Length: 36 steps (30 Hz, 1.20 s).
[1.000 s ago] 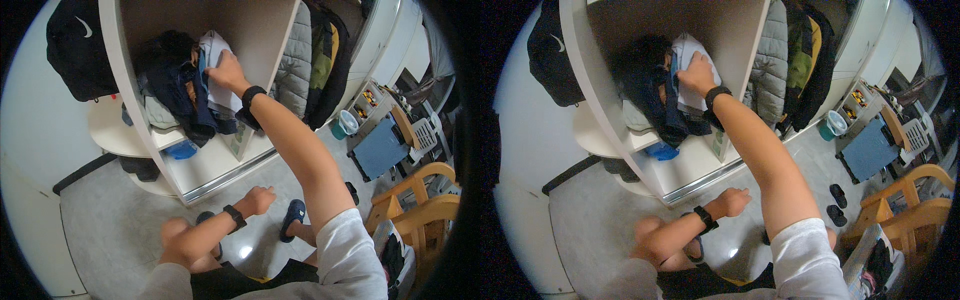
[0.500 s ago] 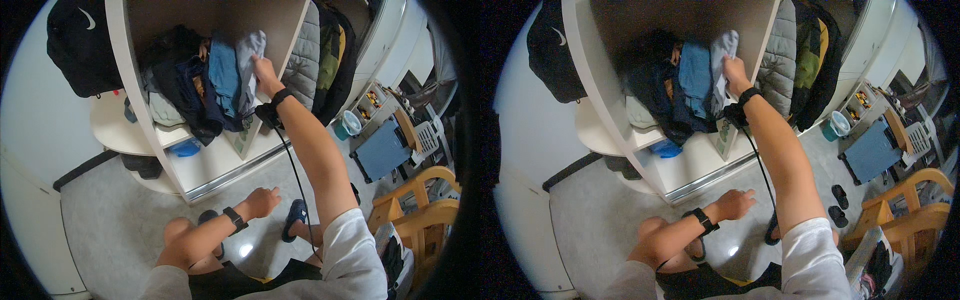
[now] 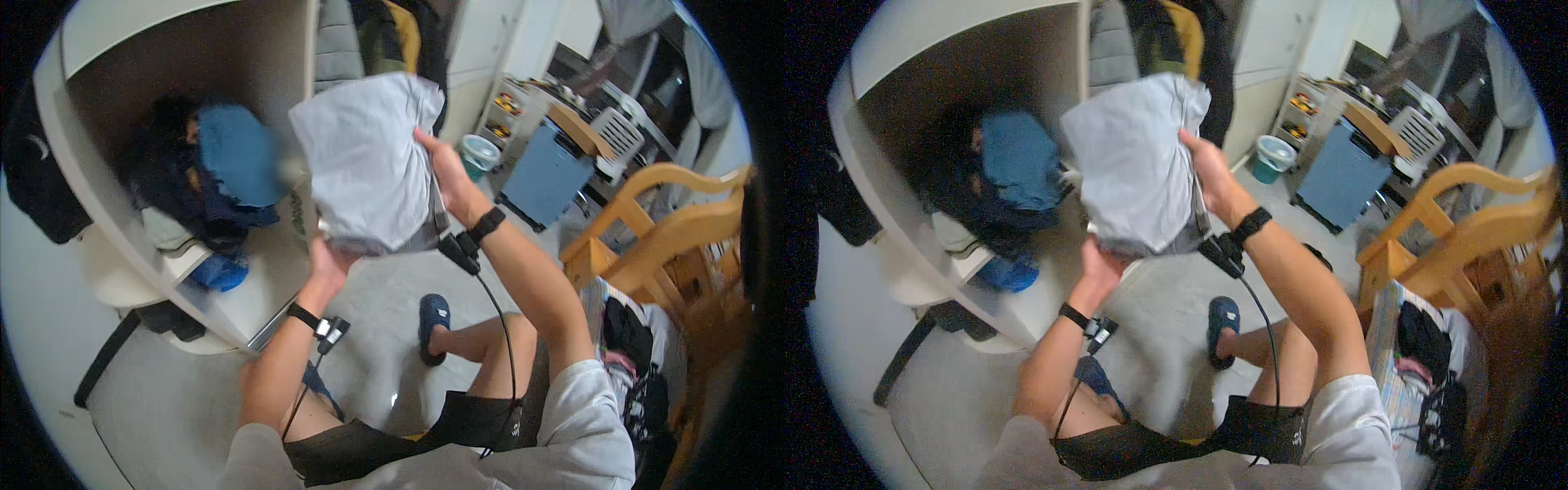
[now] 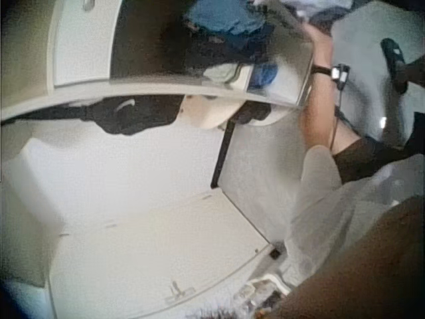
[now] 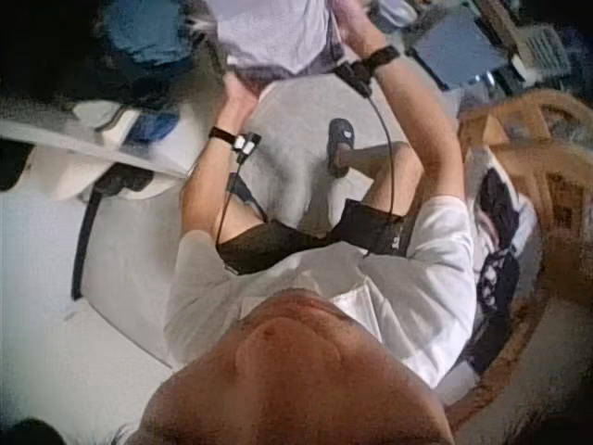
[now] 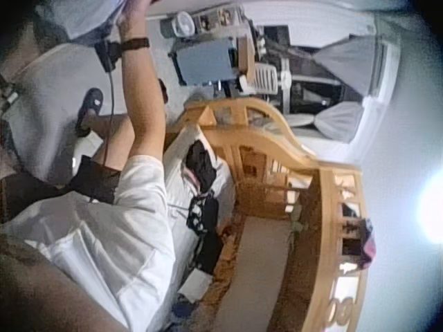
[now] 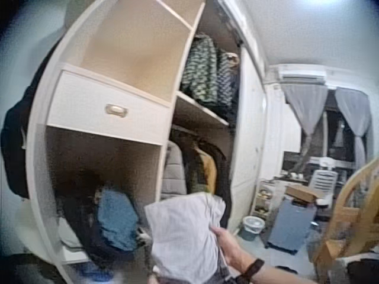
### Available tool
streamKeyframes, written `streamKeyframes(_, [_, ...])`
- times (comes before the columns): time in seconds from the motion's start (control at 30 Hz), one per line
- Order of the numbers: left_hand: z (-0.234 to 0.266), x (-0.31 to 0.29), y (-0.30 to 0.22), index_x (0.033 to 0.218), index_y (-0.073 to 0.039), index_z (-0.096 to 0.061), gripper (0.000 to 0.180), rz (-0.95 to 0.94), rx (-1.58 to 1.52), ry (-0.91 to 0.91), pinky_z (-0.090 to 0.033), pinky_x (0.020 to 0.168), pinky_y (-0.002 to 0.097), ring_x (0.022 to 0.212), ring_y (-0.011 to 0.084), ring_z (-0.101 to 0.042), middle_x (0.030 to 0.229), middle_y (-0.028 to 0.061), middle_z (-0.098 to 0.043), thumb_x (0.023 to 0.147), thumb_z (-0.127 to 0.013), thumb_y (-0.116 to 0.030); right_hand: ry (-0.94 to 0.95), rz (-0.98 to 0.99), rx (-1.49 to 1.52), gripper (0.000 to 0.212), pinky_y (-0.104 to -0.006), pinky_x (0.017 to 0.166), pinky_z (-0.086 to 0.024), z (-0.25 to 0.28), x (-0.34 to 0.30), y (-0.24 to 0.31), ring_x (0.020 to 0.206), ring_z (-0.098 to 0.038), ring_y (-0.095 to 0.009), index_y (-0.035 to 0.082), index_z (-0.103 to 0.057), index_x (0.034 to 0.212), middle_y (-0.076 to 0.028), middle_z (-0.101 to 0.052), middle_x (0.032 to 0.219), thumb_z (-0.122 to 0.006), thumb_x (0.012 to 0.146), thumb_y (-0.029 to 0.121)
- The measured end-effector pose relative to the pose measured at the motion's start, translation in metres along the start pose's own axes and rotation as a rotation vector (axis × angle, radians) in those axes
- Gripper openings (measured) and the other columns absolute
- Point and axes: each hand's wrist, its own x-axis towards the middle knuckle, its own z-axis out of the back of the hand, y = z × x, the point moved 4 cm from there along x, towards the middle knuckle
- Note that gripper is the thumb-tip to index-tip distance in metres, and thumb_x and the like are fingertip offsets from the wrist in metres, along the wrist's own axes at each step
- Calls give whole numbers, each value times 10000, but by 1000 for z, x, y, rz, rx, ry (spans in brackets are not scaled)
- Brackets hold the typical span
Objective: The person picks up several garments from a shelf one by one, including black pants, a printed t-shirt, and blue jeans, and places them onto a stack on a bed.
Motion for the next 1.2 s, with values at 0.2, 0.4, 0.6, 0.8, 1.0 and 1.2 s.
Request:
streamKeyframes(0.2, [-88,-43,-10,1452,7,-518,561,4,245,460,-546,1016,408,1167,271,-669,1336,145,-661,958,-720,-167,-141,-55,-505,318,-427,948,-577,131,-90,-103,1041,-715,-272,-16,-649,1264,-159,-721,1172,-605,998,153])
streamKeyframes(0.4, [-66,-53,11,1604,-86,-299,699,141,542,470,-577,746,314,984,204,-735,1356,144,-661,1006,-655,-152,-349,112,-363,342,-362,960,-528,179,-186,-85,1081,-629,-175,9,-615,1306,-73,-687,1166,-654,968,46])
streamKeyframes(0.6, [-75,-27,56,1638,-159,-209,790,108,874,356,-518,657,286,822,184,-737,1191,102,-699,1013,-676,-282,-892,617,-162,400,-389,920,-556,288,-361,41,1042,-679,-239,-22,-582,1326,-146,-699,1188,-668,942,51])
streamKeyframes(0.8, [-46,-13,71,1614,-118,-246,766,80,987,256,-514,665,287,809,190,-732,1164,108,-690,1001,-697,-209,-1348,1093,28,397,-393,923,-537,425,-509,85,1038,-655,-261,-45,-573,1239,-174,-677,1151,-703,893,102])
streamKeyframes(1.0, [-27,-12,68,1566,-96,-331,688,38,951,258,-522,662,289,829,189,-724,1150,107,-676,978,-687,-135,-2331,646,102,265,-385,579,-470,600,-596,-1,648,-636,-245,-121,-676,978,-184,-716,907,-580,835,80])
streamKeyframes(1.2, [11,-3,61,1390,-51,-577,600,-215,1126,322,-546,941,386,1156,260,-649,1233,117,-665,823,-768,-96,-1616,366,-696,299,-371,767,-548,570,-420,-28,754,-669,-257,-21,-717,998,-140,-741,884,-703,842,234])
